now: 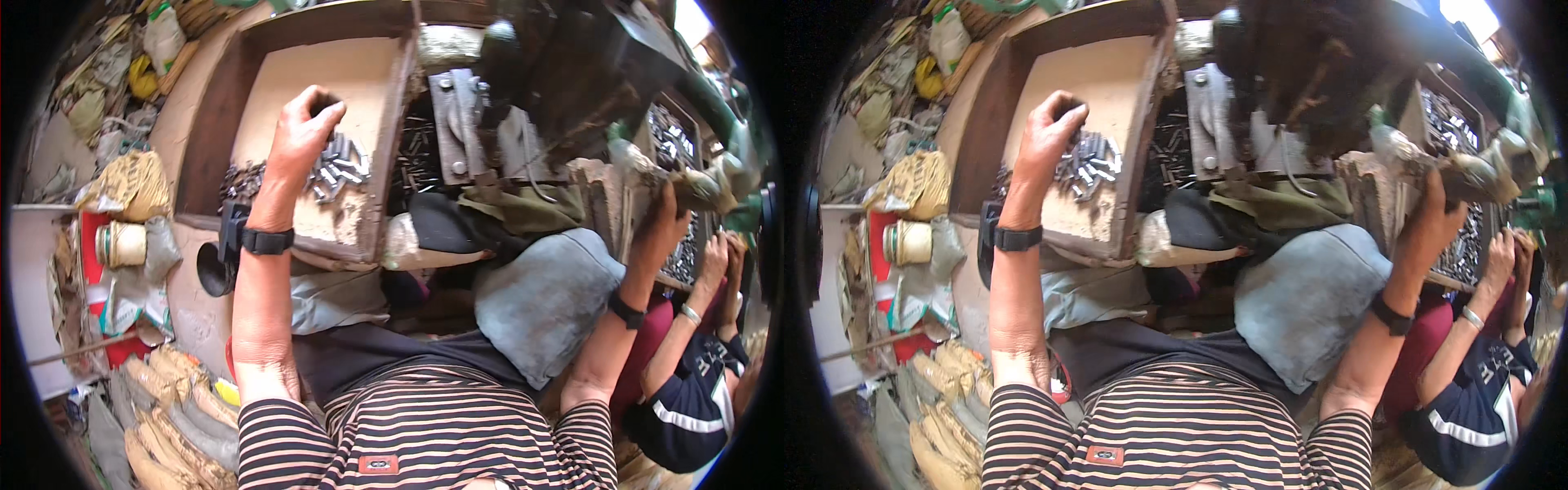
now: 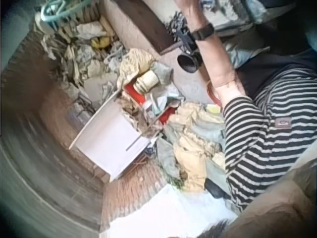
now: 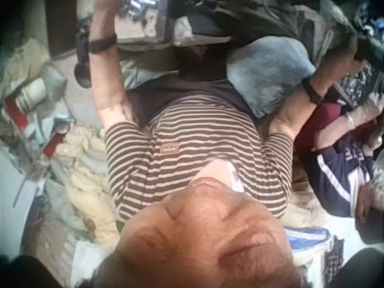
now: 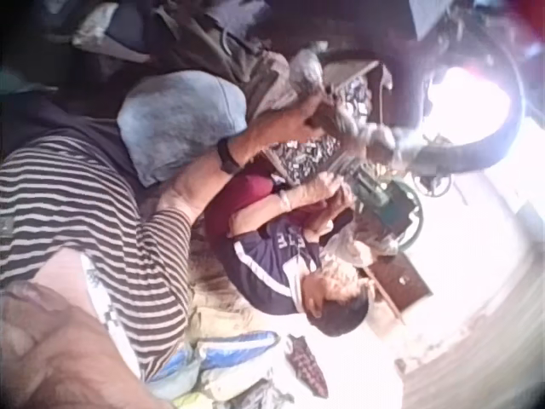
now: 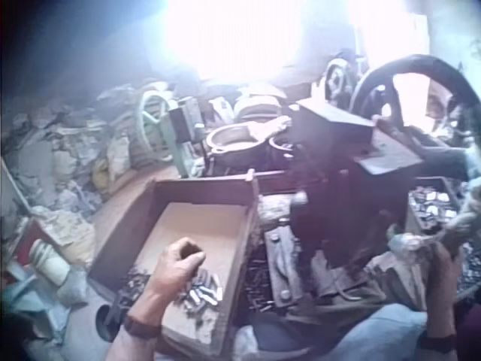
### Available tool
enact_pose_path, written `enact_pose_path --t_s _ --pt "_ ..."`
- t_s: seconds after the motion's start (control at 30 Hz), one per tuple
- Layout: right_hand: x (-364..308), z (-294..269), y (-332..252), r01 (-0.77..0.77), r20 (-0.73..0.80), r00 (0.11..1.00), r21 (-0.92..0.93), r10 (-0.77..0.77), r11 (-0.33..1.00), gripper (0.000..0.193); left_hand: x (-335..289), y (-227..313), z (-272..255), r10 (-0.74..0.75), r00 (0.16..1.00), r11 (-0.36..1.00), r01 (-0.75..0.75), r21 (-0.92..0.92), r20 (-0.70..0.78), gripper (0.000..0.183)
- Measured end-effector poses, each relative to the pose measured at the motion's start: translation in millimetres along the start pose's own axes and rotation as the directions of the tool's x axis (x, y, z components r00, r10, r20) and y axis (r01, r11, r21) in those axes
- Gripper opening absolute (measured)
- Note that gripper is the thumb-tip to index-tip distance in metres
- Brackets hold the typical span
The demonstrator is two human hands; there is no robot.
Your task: Inspecting and pressing small metal components in a workshop.
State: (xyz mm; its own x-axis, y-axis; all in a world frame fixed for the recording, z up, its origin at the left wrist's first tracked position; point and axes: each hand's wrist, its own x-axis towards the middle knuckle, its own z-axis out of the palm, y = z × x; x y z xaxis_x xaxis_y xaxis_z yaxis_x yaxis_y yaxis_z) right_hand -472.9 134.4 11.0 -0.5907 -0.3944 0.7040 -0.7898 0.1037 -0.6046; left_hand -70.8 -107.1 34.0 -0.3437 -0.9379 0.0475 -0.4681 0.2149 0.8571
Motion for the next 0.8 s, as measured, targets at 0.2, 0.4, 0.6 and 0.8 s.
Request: enact_pose_path --t_s 0.2,0.4,0.6,0.8 --pt "-55.2 -12.5 -26.5 -0.511 0.201 0.858 0.413 0.472 0.754 0.021 -60.6 -77.3 -64.5 -0.213 0.972 0.946 0.179 0.269 0.104 0.023" --pt "-59.7 15.1 -116.5 -0.543 0.633 0.731 0.312 0.256 0.78 0.009 -79.1 -95.9 -52.4 -0.062 0.961 0.852 -0.09 0.516 0.271 0.028" --pt "-55.4 86.4 -209.3 -0.248 0.842 0.493 0.378 -0.219 0.892 0.02 -80.3 -96.2 -40.2 0.107 0.947 0.753 -0.276 0.598 0.303 0.031" --pt "-87.9 159.0 -242.0 0.036 0.803 0.365 0.493 -0.471 0.869 0.015 -79.9 -102.2 -44.1 0.085 0.977 0.778 -0.188 0.6 0.196 0.029"
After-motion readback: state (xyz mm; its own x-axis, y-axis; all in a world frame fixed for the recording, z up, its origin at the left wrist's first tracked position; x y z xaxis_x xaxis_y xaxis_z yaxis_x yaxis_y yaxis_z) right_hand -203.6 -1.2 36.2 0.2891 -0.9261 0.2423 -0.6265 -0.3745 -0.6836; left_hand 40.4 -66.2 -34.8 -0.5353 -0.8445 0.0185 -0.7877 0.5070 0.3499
